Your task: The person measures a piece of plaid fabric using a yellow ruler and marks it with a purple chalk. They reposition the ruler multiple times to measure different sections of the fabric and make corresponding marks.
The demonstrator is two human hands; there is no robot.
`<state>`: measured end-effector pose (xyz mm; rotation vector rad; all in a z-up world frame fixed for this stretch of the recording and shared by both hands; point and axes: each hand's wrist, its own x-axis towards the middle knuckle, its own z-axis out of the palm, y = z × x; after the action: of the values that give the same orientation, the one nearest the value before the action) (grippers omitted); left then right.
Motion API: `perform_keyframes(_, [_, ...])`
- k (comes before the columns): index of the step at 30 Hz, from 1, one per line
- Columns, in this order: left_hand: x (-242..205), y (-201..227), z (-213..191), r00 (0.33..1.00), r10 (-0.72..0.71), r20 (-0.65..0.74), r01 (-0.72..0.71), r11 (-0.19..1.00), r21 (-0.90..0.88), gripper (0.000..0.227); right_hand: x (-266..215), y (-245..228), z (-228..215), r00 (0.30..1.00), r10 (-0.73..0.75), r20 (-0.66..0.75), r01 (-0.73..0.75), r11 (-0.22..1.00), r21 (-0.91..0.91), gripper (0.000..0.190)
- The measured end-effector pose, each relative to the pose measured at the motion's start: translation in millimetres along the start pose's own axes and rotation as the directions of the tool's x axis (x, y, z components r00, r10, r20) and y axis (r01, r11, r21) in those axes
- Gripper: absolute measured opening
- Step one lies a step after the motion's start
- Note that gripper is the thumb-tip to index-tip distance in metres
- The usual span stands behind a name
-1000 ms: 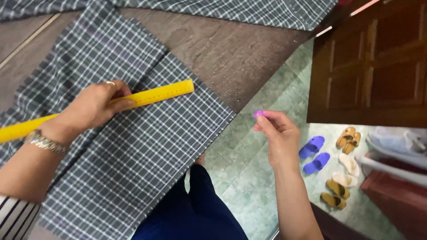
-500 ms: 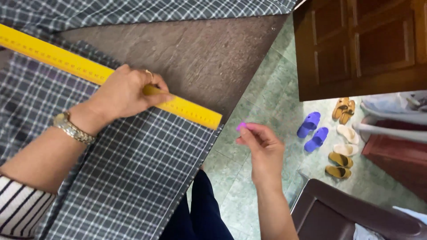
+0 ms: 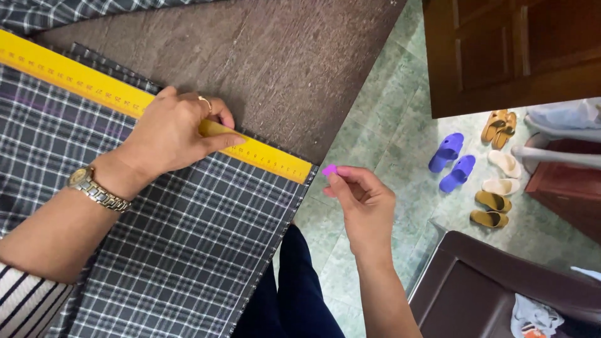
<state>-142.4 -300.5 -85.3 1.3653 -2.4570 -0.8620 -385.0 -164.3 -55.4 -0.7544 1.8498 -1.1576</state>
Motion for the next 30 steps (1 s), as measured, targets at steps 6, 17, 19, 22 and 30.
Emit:
perform_keyframes(6, [2, -2, -1, 1.0, -0.009, 0.014, 0.009, 1.0, -0.015, 0.022, -3, -4, 2, 1.0, 0.002, 0.027, 0.0, 0.997, -0.075, 0.015])
perform_keyframes(17, [4, -7, -1, 1.0, 0.011, 0.024, -0.01, 1.0, -0.02, 0.022, -5, -1, 10, 0.996, 0.015, 0.084, -0.002, 0.989, -0.151, 0.015])
perform_keyframes(19, [4, -7, -1, 1.0, 0.012, 0.02, -0.012, 1.0, -0.012, 0.023, -5, -2, 11, 0.996, 0.008, 0.086, 0.008, 0.984, -0.175, 0.014])
perform_keyframes(22, [4, -9, 0, 1.0, 0.003, 0.022, -0.002, 1.0, -0.021, 0.023, -2, 8, 11, 0.996, -0.009, 0.083, 0.024, 0.983, -0.183, 0.015])
perform_keyframes(30, [5, -6, -2, 0.999, -0.008, 0.048, 0.008, 1.0, 0.012, 0.022, -3, 7, 13, 0.993, -0.08, 0.088, 0.098, 0.969, -0.229, 0.015])
